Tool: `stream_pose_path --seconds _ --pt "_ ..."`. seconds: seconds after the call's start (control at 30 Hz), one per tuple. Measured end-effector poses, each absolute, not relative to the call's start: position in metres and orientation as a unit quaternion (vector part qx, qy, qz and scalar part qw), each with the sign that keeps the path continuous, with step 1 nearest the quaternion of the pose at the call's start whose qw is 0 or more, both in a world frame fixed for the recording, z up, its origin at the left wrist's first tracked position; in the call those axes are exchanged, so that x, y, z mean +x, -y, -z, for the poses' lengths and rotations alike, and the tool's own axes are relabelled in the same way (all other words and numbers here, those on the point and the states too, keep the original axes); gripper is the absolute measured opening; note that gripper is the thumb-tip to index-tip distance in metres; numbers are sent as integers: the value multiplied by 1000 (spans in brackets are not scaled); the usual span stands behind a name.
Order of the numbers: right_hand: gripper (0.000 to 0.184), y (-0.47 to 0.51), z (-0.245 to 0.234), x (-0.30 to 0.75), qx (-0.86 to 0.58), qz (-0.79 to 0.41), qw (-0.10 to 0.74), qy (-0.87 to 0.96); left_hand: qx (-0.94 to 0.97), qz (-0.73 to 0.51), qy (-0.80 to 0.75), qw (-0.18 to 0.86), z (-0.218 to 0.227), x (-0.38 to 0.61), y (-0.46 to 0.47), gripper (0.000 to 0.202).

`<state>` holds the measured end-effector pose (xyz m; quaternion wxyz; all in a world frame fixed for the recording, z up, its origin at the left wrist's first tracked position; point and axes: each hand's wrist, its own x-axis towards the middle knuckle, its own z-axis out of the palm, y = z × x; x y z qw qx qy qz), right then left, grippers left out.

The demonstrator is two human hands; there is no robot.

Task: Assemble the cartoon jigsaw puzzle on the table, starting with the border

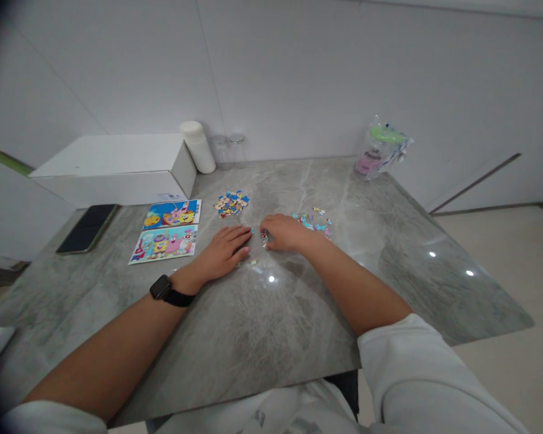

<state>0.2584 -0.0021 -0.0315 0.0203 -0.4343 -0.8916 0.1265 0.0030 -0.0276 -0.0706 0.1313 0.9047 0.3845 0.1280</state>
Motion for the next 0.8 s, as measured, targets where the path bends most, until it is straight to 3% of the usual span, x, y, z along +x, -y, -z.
stream_pose_path --seconds 0.6,0.8 --pt "31 8 26 252 -455 -101 -7 885 904 -137 -381 136 79 1 25 56" --pt "32 6 12 263 -461 -106 60 879 899 -196 -362 149 74 0 24 49"
